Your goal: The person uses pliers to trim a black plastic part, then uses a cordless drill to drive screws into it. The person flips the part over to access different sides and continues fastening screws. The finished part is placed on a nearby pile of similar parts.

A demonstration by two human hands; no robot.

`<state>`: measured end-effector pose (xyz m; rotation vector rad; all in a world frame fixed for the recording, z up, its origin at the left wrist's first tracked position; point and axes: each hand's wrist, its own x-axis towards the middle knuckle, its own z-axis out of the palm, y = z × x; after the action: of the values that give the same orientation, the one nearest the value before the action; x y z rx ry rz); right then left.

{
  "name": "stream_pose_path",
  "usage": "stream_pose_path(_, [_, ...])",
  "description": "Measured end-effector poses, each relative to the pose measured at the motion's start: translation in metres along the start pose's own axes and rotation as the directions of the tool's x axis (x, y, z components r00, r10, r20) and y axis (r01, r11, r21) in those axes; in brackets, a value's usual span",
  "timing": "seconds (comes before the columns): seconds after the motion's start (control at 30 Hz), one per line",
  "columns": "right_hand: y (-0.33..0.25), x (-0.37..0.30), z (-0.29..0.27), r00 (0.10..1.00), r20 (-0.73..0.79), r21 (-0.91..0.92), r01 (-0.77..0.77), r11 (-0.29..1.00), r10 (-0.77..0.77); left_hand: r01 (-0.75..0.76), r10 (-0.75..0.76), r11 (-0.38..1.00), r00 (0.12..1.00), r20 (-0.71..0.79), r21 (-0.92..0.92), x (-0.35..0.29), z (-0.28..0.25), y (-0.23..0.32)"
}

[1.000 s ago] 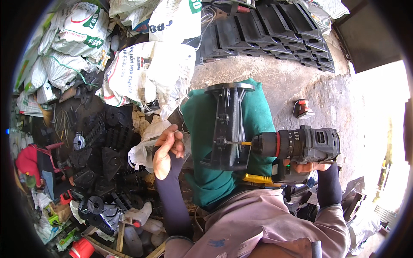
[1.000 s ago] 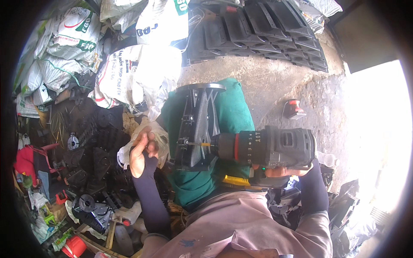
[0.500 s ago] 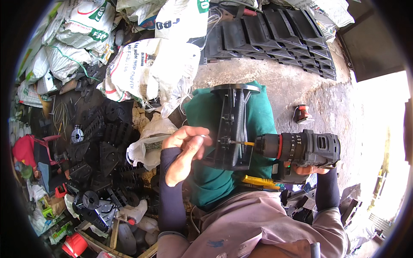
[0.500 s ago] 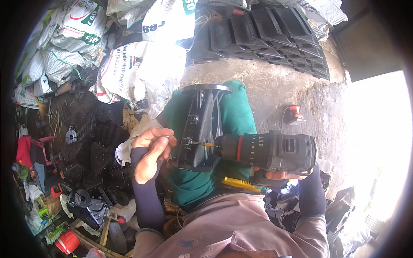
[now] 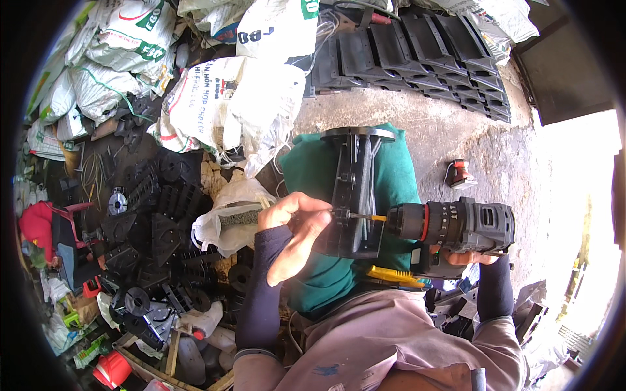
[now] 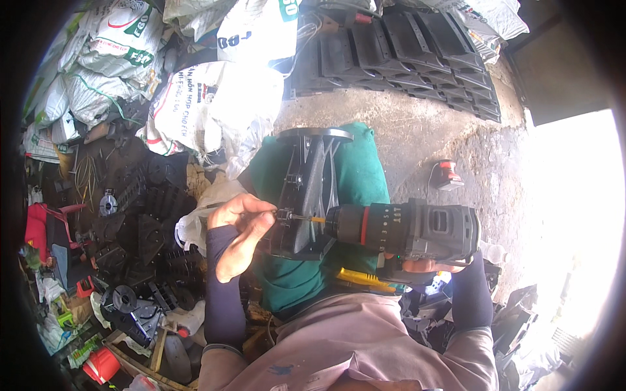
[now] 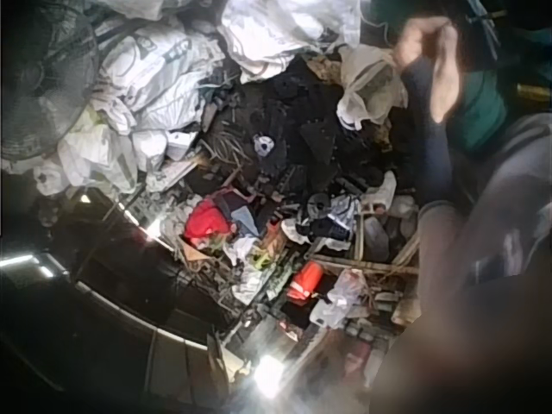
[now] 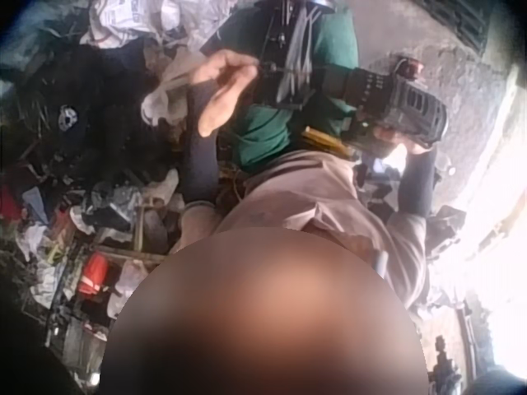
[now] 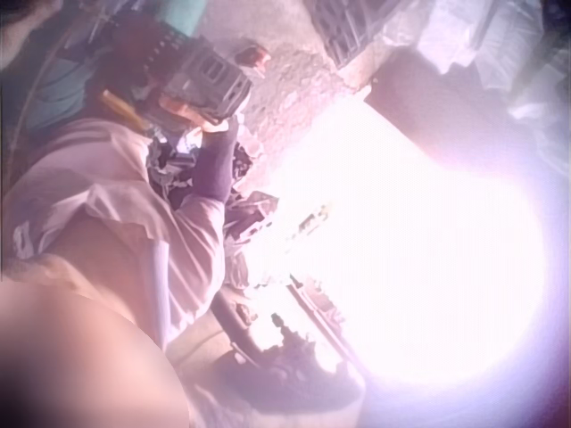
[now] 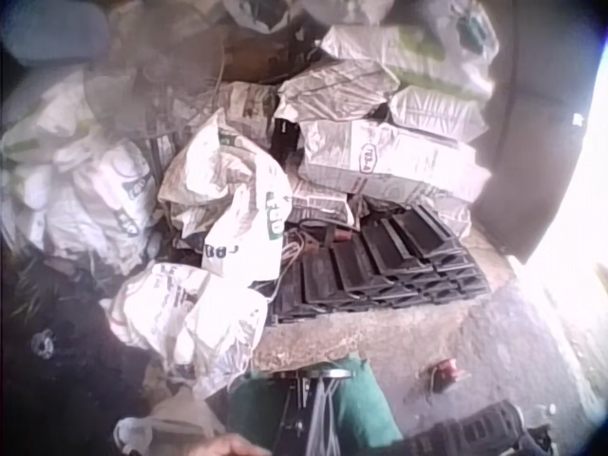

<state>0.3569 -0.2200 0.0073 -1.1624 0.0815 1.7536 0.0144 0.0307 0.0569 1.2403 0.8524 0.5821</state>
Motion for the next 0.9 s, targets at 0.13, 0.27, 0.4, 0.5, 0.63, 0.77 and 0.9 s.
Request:
stream_pose_path(0.13, [-0.008,0.001,0.002,0.975,0.180,0.104,-0.149,0.983,0.129,-0.033,0.033,0.999,0.999,-0.011,-0.037,-0.005,0.003,-0.001])
stream_pose_path(0.27, [-0.013,0.000,0.010,0.952,0.279,0.008,-0.132,0.991,0.125,-0.037,0.038,0.997,0.999,0.005,-0.062,0.000,0.001,-0.003])
stream_pose_path(0.4, [-0.012,0.001,0.014,0.951,0.289,0.025,-0.120,0.992,0.108,0.001,0.023,0.989,0.988,0.152,-0.150,0.011,-0.009,-0.007])
stream_pose_path(0.5, [-0.011,0.002,0.006,0.943,0.286,0.105,-0.209,0.972,0.172,-0.037,0.073,0.982,0.978,0.195,-0.186,0.015,-0.012,-0.009])
stream_pose_path(0.63, [-0.009,0.005,-0.013,0.772,0.478,0.493,-0.630,0.600,0.419,-0.039,0.060,0.990,0.985,0.162,-0.133,0.012,-0.011,-0.009])
stream_pose_path(0.77, [-0.008,0.005,-0.024,0.765,0.463,0.632,-0.639,0.438,0.448,-0.046,0.058,0.994,0.991,0.124,-0.095,0.008,-0.009,-0.010])
stream_pose_path(0.9, [-0.011,-0.001,-0.019,0.813,0.413,0.592,-0.582,0.557,0.411,-0.045,0.063,0.989,0.990,0.127,-0.139,0.007,-0.009,-0.013])
